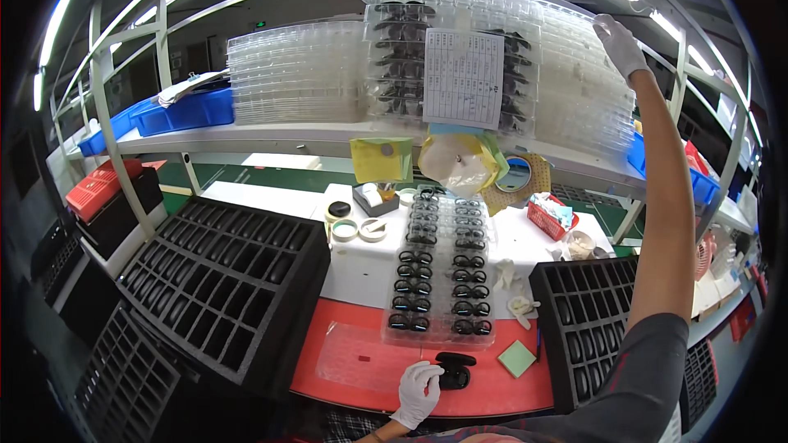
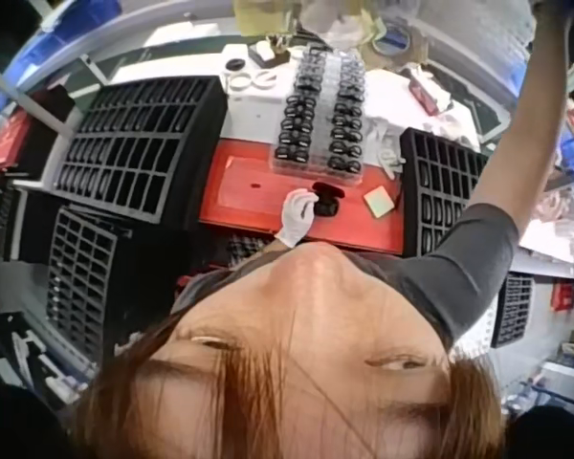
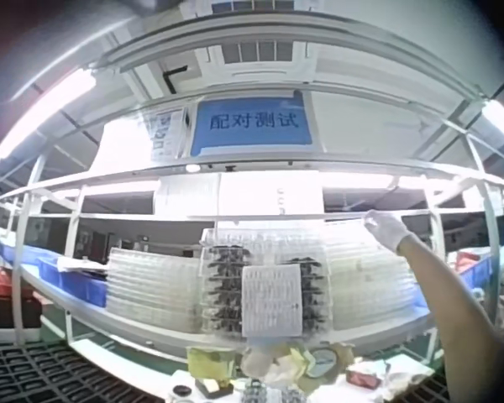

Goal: Assembling electronic components into trays and inspecting them at a factory workstation.

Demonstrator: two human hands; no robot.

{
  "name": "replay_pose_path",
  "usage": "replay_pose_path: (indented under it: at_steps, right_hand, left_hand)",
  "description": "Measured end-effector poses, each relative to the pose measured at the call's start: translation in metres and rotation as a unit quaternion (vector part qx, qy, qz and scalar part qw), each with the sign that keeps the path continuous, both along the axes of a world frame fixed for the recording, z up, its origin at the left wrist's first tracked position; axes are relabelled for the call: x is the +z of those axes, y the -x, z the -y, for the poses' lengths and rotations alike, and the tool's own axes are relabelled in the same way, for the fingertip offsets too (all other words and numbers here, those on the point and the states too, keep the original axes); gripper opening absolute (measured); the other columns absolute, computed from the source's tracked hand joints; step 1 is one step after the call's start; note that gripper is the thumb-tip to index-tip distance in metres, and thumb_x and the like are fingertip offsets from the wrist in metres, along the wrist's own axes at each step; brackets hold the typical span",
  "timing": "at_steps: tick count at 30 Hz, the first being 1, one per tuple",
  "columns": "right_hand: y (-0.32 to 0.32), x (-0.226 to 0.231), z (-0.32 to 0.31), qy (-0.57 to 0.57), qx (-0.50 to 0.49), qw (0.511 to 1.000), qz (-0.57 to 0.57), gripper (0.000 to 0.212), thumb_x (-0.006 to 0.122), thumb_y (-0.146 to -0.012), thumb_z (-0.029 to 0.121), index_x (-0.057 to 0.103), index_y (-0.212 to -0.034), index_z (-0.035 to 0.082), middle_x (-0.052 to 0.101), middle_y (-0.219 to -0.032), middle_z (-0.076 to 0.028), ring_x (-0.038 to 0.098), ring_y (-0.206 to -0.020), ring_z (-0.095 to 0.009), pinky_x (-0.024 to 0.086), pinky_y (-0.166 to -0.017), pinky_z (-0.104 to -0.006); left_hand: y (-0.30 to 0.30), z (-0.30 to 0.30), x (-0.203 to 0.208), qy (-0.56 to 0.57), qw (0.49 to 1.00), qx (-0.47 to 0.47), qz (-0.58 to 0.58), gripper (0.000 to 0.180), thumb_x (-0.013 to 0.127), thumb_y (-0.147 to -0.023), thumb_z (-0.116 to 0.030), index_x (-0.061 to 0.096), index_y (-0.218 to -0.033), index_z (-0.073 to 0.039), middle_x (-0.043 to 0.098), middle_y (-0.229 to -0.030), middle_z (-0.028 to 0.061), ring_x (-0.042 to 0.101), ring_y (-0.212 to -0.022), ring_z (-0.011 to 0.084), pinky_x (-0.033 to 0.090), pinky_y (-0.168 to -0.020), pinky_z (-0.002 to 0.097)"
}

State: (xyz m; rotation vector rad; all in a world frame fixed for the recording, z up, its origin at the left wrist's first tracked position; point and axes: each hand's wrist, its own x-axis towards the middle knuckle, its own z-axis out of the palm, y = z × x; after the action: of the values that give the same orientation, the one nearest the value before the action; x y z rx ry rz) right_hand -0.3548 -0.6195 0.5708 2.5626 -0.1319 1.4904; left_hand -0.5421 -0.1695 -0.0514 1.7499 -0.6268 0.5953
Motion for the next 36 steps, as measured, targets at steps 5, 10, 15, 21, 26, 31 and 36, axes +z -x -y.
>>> replay_pose_path:
  at_steps: [5,10,15,21,26,31,36]
  right_hand:
    - [0.041,-0.04,-0.022,0.151,-0.073,0.956,0.241,0.041,0.053,-0.104,0.04,0.059,-0.136,0.016,0.069,-0.127,-0.013,0.063,-0.121,-0.034,0.044,-0.106,-0.0443]
    - [0.15,-0.197,-0.197,-0.082,0.237,0.951,0.179,0.037,0.062,-0.101,0.028,0.066,-0.128,0.004,0.071,-0.122,-0.013,0.066,-0.114,-0.028,0.046,-0.103,-0.0395]
    - [0.166,-0.407,-0.232,-0.3,0.237,0.924,-0.004,0.014,0.073,-0.084,0.003,0.074,-0.098,0.004,0.07,-0.092,-0.007,0.065,-0.083,-0.022,0.052,-0.083,-0.0333]
    - [0.166,-0.545,-0.217,-0.254,0.122,0.932,-0.228,0.02,0.077,-0.081,0.026,0.075,-0.094,0.01,0.07,-0.09,-0.007,0.065,-0.083,-0.03,0.051,-0.074,-0.0413]
    - [0.177,-0.547,-0.227,-0.258,0.104,0.92,-0.278,0.024,0.077,-0.083,0.022,0.071,-0.103,0.01,0.069,-0.099,-0.006,0.065,-0.085,-0.027,0.052,-0.076,-0.0385]
    - [0.219,-0.521,-0.257,-0.616,0.155,0.755,-0.161,0.018,0.077,-0.087,0.012,0.07,-0.102,0.006,0.067,-0.084,-0.004,0.064,-0.076,-0.013,0.051,-0.07,-0.0261]
    - [0.237,-0.57,-0.291,-0.512,0.091,0.82,-0.239,0.023,0.081,-0.084,0.015,0.072,-0.103,0.005,0.067,-0.076,-0.004,0.062,-0.062,-0.01,0.05,-0.06,-0.0236]
  left_hand:
    - [-0.005,0.0,0.0,-0.01,1.0,-0.024,0.017,0.022,0.068,-0.082,0.002,0.069,-0.101,-0.01,0.07,-0.103,0.0069,0.065,-0.104,0.0327,0.052,-0.093,0.0433]
    - [-0.016,-0.005,0.02,-0.01,1.0,-0.027,-0.004,0.032,0.065,-0.083,0.006,0.068,-0.112,-0.007,0.069,-0.113,0.0111,0.062,-0.111,0.0344,0.049,-0.099,0.0443]
    - [-0.059,0.01,0.068,-0.051,0.996,-0.043,0.062,0.037,0.066,-0.078,0.008,0.068,-0.113,-0.007,0.067,-0.114,0.0116,0.063,-0.108,0.0331,0.049,-0.095,0.0428]
    - [-0.102,0.045,0.083,-0.157,0.983,-0.083,0.047,0.019,0.07,-0.084,-0.004,0.07,-0.103,-0.009,0.068,-0.1,0.0083,0.063,-0.095,0.0321,0.05,-0.086,0.0428]
    - [-0.109,0.066,0.063,-0.282,0.949,-0.138,0.028,0.022,0.08,-0.077,-0.015,0.067,-0.095,-0.01,0.06,-0.093,0.0083,0.061,-0.092,0.0321,0.049,-0.081,0.044]
    - [-0.101,0.035,0.086,-0.131,0.975,-0.149,-0.1,0.018,0.074,-0.086,-0.008,0.062,-0.098,-0.004,0.062,-0.095,0.0095,0.063,-0.09,0.0288,0.052,-0.08,0.0367]
    - [-0.045,0.003,0.073,-0.208,0.967,-0.094,-0.113,0.018,0.074,-0.088,-0.012,0.061,-0.099,-0.005,0.063,-0.087,0.0103,0.065,-0.079,0.0285,0.052,-0.072,0.0377]
